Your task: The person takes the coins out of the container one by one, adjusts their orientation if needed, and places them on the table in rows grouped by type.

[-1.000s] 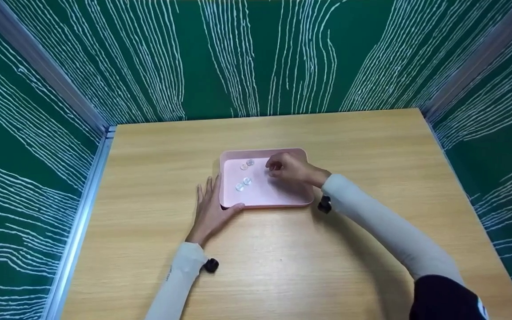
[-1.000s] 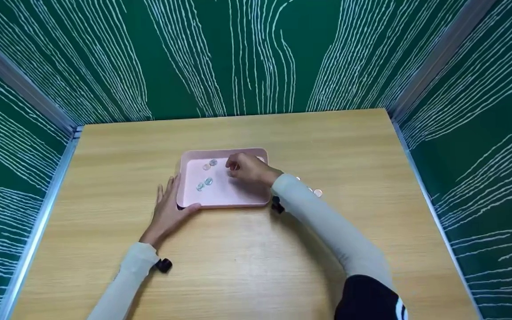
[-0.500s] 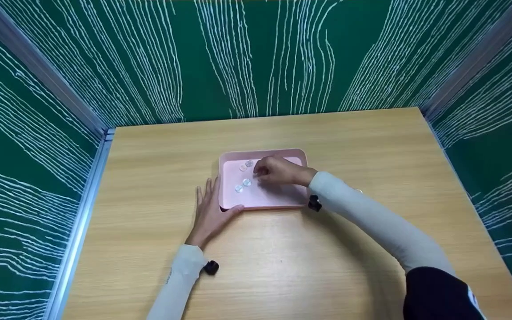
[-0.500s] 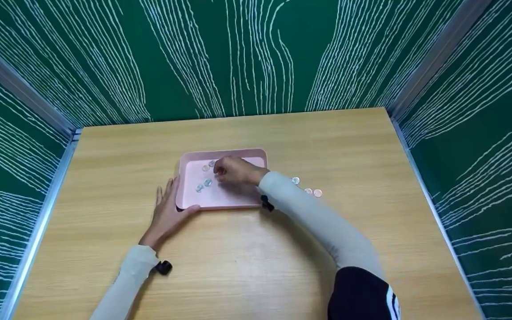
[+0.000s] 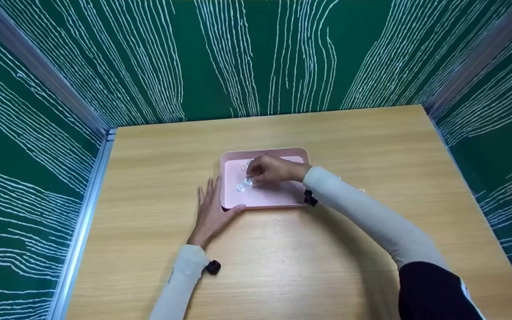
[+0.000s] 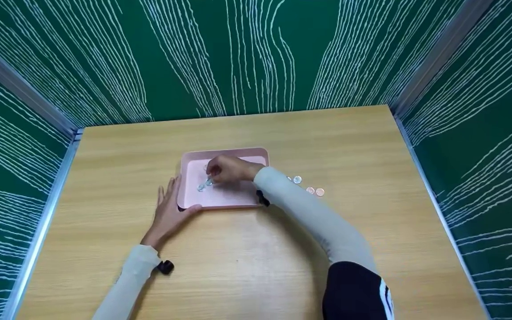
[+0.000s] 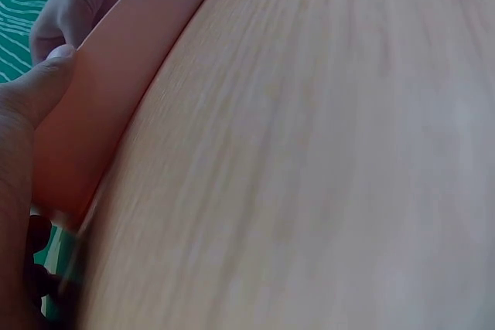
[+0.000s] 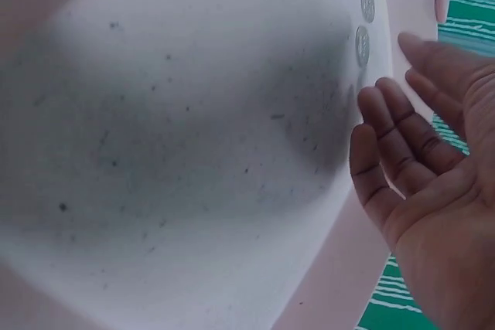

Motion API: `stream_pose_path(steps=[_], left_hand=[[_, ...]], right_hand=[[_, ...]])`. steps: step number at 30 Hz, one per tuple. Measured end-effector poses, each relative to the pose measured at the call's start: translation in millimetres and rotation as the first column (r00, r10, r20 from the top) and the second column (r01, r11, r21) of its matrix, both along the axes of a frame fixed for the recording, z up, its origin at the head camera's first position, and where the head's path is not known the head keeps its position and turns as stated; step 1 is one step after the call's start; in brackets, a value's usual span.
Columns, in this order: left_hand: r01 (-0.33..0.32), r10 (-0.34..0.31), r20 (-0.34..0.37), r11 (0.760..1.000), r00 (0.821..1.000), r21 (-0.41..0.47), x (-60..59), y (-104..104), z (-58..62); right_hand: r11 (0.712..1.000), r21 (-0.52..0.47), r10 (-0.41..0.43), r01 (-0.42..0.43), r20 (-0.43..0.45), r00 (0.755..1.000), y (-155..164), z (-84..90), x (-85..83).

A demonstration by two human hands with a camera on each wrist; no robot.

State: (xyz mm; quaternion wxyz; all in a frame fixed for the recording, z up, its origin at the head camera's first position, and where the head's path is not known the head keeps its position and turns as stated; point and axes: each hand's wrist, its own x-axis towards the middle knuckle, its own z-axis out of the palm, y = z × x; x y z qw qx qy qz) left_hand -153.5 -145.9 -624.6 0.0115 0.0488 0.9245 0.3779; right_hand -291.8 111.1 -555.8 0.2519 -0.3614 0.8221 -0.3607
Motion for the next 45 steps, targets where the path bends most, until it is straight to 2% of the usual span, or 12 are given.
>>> stream_pose_path(steps=[7,15,25,33,40,45], left_hand=[[-0.002,0.002,0.009,1.000,1.000,0.004,0.6,1,-0.3],[0.019,-0.020,-0.028,1.000,0.999,-0.014,-0.7,-1,-0.5],[0.018,-0.019,-0.031,1.000,0.999,-0.024,-2.1,-1,-2.6],[0.002,-0.002,-0.008,1.000,1.000,-0.018,-1.7,0,0.5],[0.008,-0.008,-0.008,1.000,1.000,-0.008,-3.0,-1,0.4],[0.023,-0.024,-0.016,0.999,1.000,-0.027,-2.9,-2,-2.5]], right_hand=[[1.000,-0.030,-0.001,0.002,0.013,1.000,2,-9.0,-8.0],[0.999,-0.048,0.023,-0.024,-0.018,1.000,-4,-19.3,-10.7],[1.000,0.000,0.022,-0.022,-0.028,0.999,-7,-25.0,-14.6],[0.999,0.044,0.018,-0.015,-0.047,0.999,-10,-22.6,-15.4],[0.996,0.070,0.070,-0.063,-0.101,0.992,-13,-16.6,-13.4],[0.992,0.096,0.087,-0.079,-0.076,0.993,-16,-14.1,-8.3]])
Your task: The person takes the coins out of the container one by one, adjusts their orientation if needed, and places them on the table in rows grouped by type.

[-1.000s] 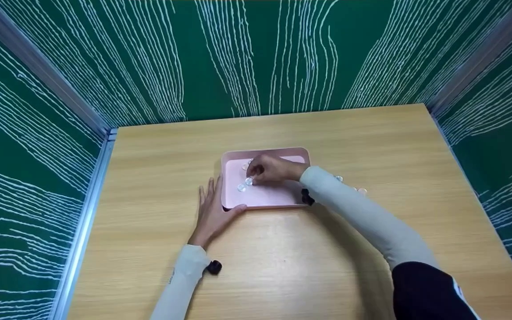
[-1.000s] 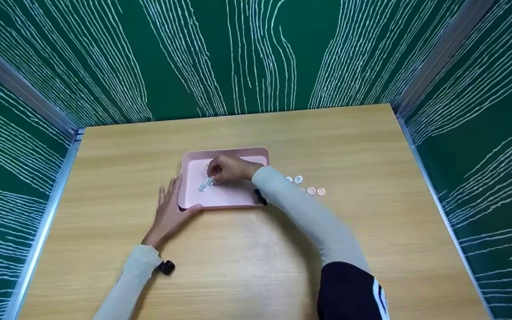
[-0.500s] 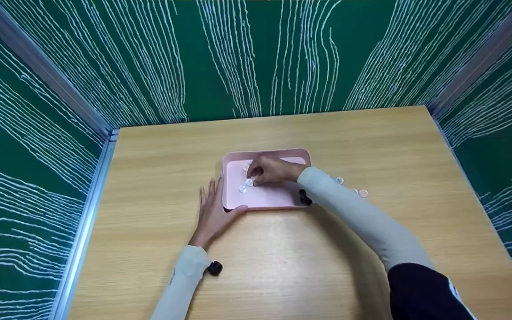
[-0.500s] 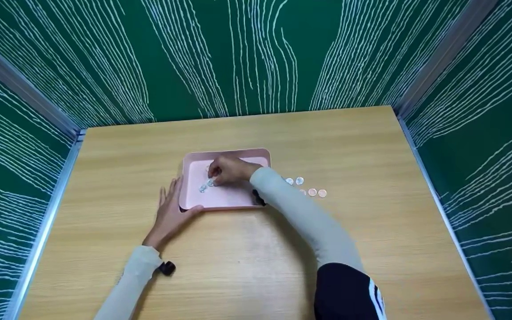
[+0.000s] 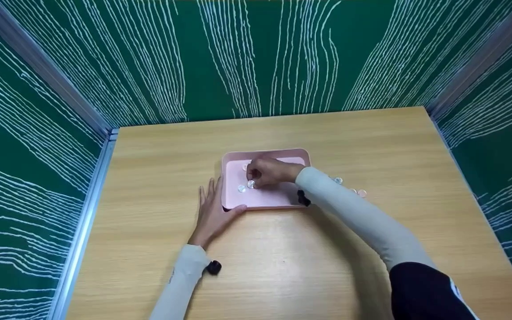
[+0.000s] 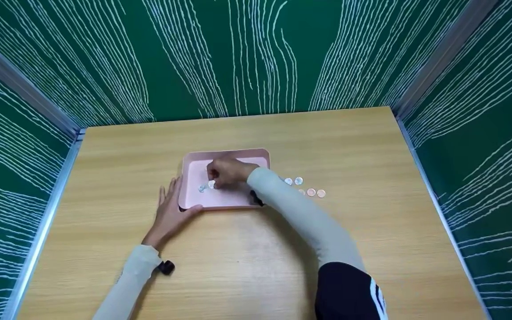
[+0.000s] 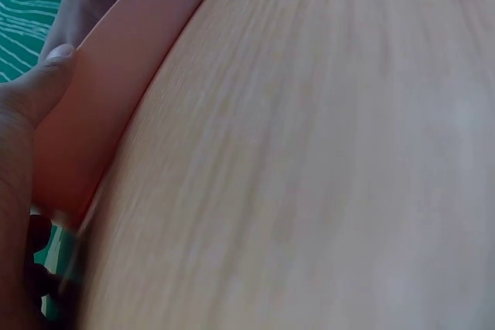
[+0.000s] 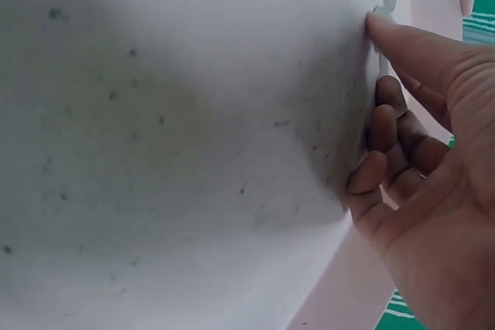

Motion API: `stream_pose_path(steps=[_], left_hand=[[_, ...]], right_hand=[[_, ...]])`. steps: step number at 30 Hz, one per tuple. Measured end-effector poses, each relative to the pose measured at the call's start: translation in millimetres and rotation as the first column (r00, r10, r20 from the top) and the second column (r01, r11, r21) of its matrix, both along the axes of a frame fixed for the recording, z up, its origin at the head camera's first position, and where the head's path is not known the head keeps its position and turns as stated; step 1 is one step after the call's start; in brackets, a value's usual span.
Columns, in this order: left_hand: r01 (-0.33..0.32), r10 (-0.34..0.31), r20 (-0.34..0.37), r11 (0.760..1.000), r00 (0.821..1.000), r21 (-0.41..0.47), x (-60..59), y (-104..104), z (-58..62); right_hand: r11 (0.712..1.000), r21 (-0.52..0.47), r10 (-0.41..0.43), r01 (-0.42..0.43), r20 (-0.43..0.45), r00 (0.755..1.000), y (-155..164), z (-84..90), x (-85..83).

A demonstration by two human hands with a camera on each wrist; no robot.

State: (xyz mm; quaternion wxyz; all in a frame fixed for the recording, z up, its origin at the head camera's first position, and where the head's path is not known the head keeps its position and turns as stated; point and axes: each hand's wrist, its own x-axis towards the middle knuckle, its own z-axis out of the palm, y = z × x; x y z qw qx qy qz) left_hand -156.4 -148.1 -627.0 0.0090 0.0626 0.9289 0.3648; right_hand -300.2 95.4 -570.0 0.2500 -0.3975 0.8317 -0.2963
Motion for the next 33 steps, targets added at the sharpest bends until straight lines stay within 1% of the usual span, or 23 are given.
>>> stream_pose_path(steps=[3,6,10,13,16,20,23,26,30,33], left_hand=[[0.001,-0.001,-0.008,1.000,1.000,0.008,-0.2,1,-0.9],[-0.005,0.005,-0.008,1.000,1.000,0.017,0.2,1,-0.4],[-0.010,0.010,-0.001,1.000,1.000,0.024,1.0,1,0.3],[-0.014,0.014,0.004,0.999,1.000,0.032,1.0,2,0.8],[-0.022,0.021,0.014,0.999,1.000,0.041,1.8,2,0.7],[-0.028,0.027,0.021,0.998,0.999,0.052,2.9,2,1.0],[-0.024,0.023,0.015,0.998,1.000,0.053,2.8,1,0.5],[-0.013,0.013,-0.007,0.999,1.000,0.047,1.8,0,0.4],[0.005,-0.004,-0.041,1.000,0.999,0.031,0.5,1,0.8],[0.008,-0.007,-0.039,1.000,0.999,0.025,0.0,2,1.2]], right_hand=[[1.000,0.025,-0.013,0.012,0.031,0.999,1,2.9,3.7],[0.999,0.029,-0.019,0.017,0.050,0.999,1,6.3,7.2],[1.000,-0.004,-0.018,0.018,0.055,0.998,2,8.8,9.5],[0.999,-0.031,-0.033,0.036,0.070,0.997,5,11.1,9.4],[0.996,-0.052,-0.066,0.072,0.104,0.992,10,14.7,9.7],[0.987,-0.067,-0.133,0.144,0.140,0.981,22,22.7,10.3],[0.977,-0.077,-0.187,0.200,0.144,0.972,34,30.9,11.6],[0.966,-0.094,-0.229,0.240,0.118,0.966,48,38.5,13.0],[0.950,-0.146,-0.264,0.277,0.098,0.959,66,45.0,14.8],[0.936,-0.188,-0.281,0.299,0.114,0.953,79,47.7,17.1]])
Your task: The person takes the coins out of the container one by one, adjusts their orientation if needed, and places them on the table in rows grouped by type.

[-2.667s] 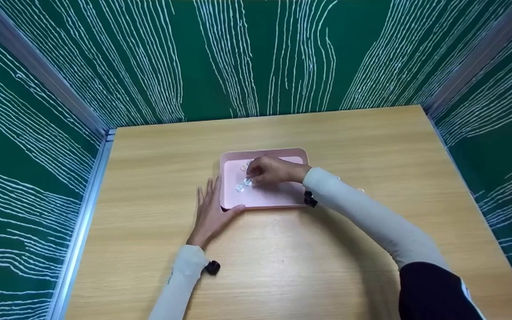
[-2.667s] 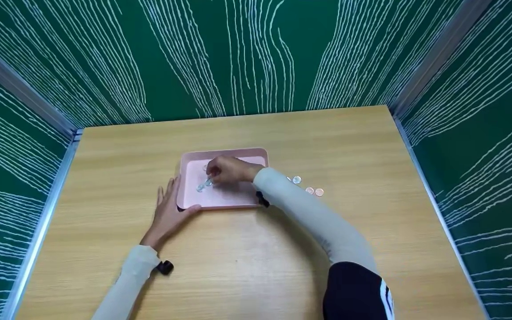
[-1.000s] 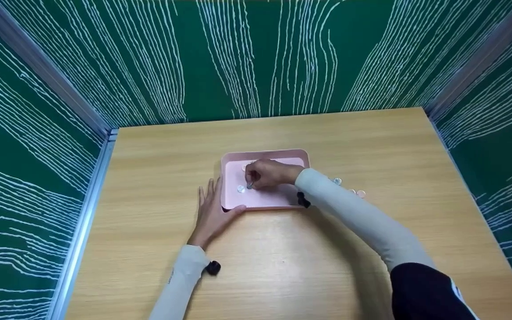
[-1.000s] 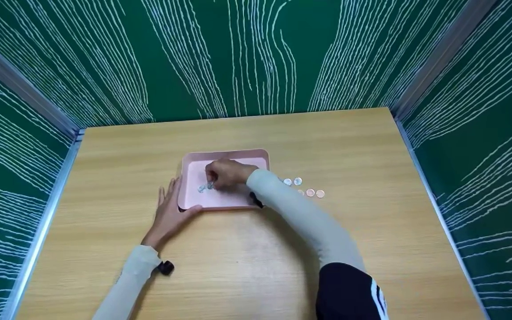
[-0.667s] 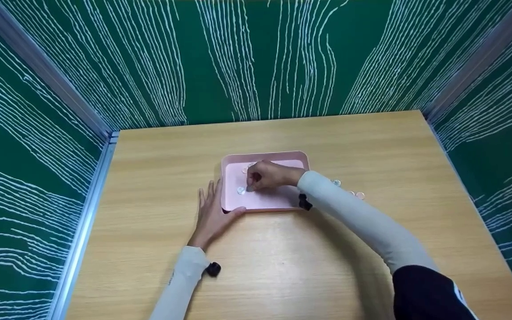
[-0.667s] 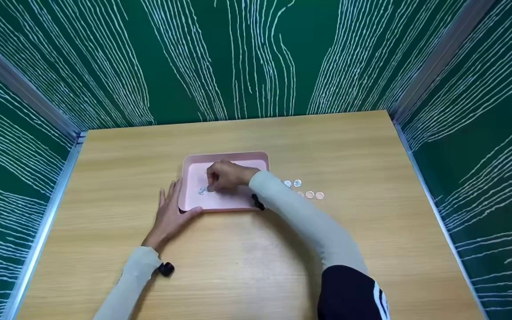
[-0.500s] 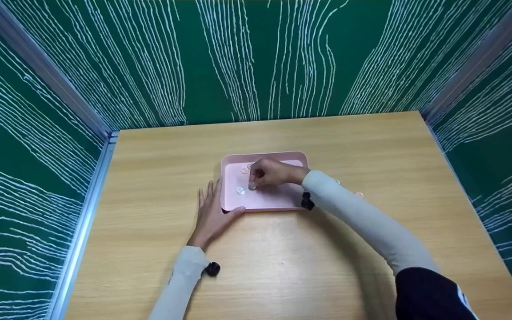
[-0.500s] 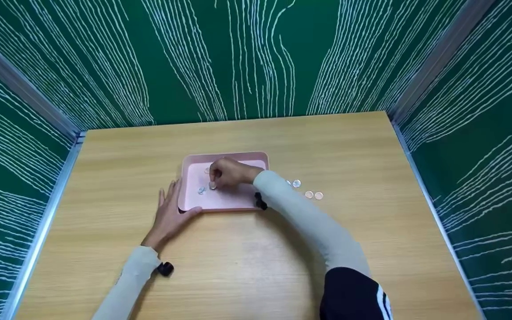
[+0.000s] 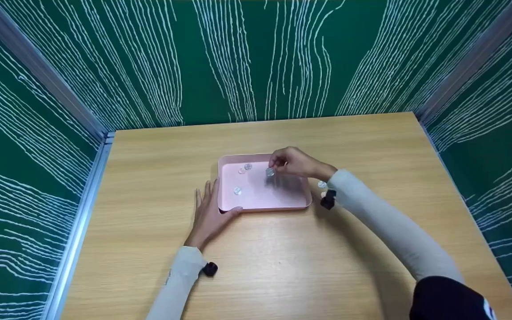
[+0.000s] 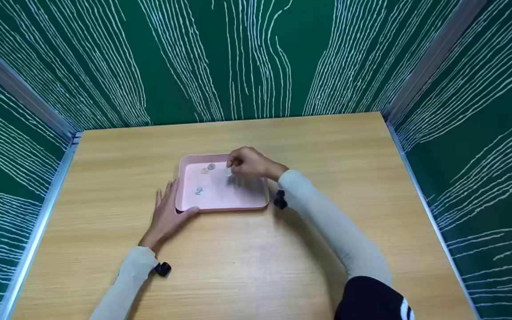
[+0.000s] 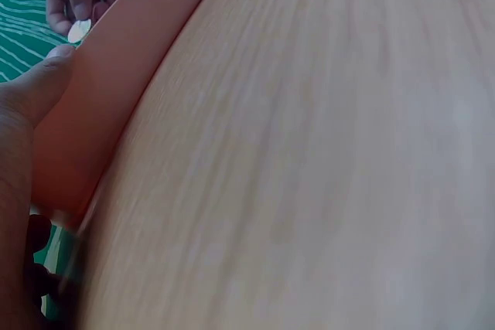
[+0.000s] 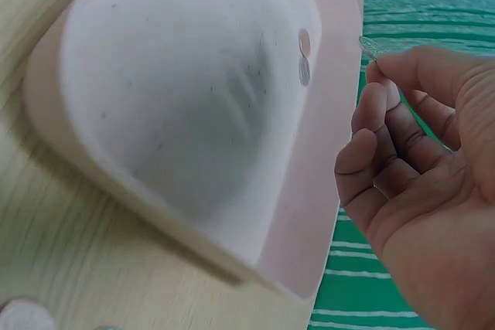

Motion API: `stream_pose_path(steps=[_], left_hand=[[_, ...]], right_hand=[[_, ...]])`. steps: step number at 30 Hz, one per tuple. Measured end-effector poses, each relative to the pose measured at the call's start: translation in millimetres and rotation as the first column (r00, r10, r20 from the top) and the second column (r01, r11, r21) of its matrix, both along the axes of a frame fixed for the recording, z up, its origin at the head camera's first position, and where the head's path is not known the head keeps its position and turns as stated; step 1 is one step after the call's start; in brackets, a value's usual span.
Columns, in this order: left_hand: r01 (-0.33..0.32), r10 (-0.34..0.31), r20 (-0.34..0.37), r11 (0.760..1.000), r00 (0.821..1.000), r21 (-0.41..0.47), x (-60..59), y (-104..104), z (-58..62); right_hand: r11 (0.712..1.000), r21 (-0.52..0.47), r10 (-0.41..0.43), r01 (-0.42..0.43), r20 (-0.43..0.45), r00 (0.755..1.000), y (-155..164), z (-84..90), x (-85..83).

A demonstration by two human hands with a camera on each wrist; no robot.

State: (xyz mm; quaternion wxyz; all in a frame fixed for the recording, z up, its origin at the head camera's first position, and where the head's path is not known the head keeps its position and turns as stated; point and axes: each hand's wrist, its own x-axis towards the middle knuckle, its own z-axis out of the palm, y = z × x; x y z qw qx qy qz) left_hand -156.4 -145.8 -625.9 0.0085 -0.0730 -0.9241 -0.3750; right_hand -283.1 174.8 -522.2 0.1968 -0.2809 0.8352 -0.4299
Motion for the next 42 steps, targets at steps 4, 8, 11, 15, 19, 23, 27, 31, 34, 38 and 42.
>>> stream_pose_path(steps=[4,8,11,15,19,23,27,31,34,38,42], left_hand=[[-0.013,0.013,0.022,1.000,1.000,0.001,0.4,0,1.4],[-0.022,0.021,0.043,1.000,0.999,0.004,0.4,1,3.5],[-0.024,0.023,0.053,1.000,0.998,0.004,0.5,1,3.8],[-0.031,0.030,0.067,0.999,0.997,0.008,0.7,1,3.2],[-0.034,0.032,0.075,0.999,0.997,0.023,1.2,0,2.7],[-0.022,0.022,0.046,1.000,0.999,0.017,0.9,0,1.2],[-0.008,0.008,0.009,1.000,1.000,0.004,0.5,0,-0.4],[-0.003,0.003,0.002,1.000,1.000,0.009,0.2,0,-0.9],[-0.003,0.003,0.011,1.000,1.000,0.009,-0.1,0,-0.3],[-0.016,0.015,0.035,1.000,0.999,0.017,0.4,1,-0.3],[-0.018,0.018,0.045,1.000,0.999,0.015,1.0,1,-0.6]], right_hand=[[0.999,-0.033,-0.028,0.028,0.009,1.000,14,1.9,3.6],[0.997,-0.053,-0.055,0.056,0.010,0.998,27,5.8,8.3],[0.995,-0.056,-0.082,0.082,0.005,0.997,35,8.5,11.7],[0.992,-0.056,-0.115,0.114,-0.002,0.993,46,10.9,15.9],[0.988,-0.063,-0.141,0.141,0.006,0.990,56,11.4,19.9],[0.978,-0.096,-0.182,0.184,0.028,0.983,67,10.6,27.4],[0.964,-0.122,-0.230,0.235,0.050,0.972,79,6.2,37.2],[0.952,-0.129,-0.269,0.277,0.076,0.960,93,1.3,47.6],[0.945,-0.143,-0.284,0.293,0.081,0.955,104,-3.2,55.3],[0.936,-0.148,-0.308,0.320,0.095,0.947,116,-10.1,64.8],[0.924,-0.138,-0.341,0.357,0.129,0.931,124,-17.4,76.6]])
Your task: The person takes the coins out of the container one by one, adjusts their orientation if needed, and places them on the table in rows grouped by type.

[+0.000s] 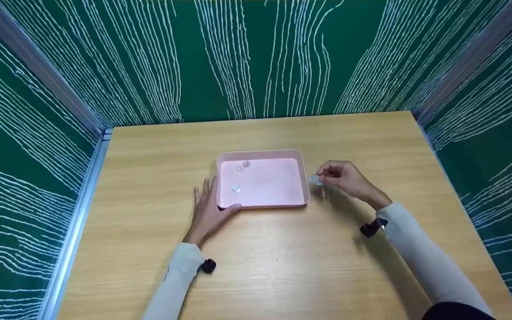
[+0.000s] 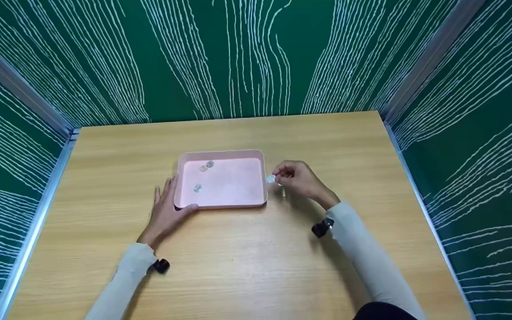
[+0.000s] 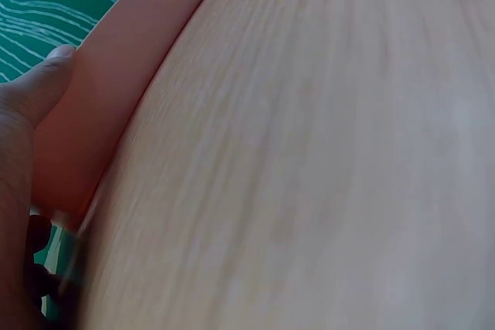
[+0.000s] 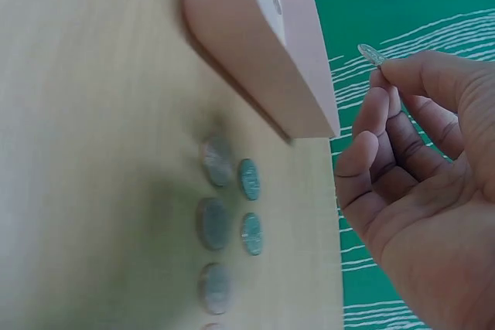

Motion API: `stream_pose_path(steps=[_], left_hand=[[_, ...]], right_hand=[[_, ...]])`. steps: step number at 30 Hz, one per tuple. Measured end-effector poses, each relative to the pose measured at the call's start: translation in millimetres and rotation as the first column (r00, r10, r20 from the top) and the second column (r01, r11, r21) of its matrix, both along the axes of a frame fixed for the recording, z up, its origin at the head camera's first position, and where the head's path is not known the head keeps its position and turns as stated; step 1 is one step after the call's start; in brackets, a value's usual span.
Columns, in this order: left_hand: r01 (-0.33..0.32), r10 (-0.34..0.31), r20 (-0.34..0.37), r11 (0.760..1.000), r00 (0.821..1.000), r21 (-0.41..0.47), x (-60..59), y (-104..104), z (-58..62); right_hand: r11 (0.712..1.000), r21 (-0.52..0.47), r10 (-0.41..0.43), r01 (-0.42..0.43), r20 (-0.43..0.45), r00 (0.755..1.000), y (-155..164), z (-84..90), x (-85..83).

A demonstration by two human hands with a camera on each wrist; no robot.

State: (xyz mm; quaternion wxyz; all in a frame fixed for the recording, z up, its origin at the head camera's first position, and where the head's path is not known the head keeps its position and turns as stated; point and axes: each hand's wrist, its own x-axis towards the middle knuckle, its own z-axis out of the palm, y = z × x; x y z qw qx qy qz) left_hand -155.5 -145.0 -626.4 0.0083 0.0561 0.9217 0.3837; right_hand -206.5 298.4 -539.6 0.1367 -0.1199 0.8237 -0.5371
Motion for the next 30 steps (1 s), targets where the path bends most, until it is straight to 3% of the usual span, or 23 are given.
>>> stream_pose_path(steps=[5,13,23,30], left_hand=[[0.003,-0.003,0.001,1.000,1.000,0.007,0.3,-1,-0.1],[0.007,-0.007,-0.009,1.000,1.000,-0.015,0.3,0,1.1],[-0.016,0.016,0.036,1.000,0.999,-0.007,2.0,1,3.6],[-0.023,0.023,0.036,1.000,0.999,0.012,2.9,0,3.8]], right_hand=[[0.999,-0.027,-0.032,0.032,0.032,0.999,5,-7.6,13.6],[0.995,-0.074,-0.061,0.060,-0.009,0.998,10,-18.0,29.1],[0.991,-0.045,-0.121,0.123,0.029,0.992,13,-30.7,49.4],[0.992,-0.050,-0.118,0.119,0.020,0.993,12,-37.0,59.0]])
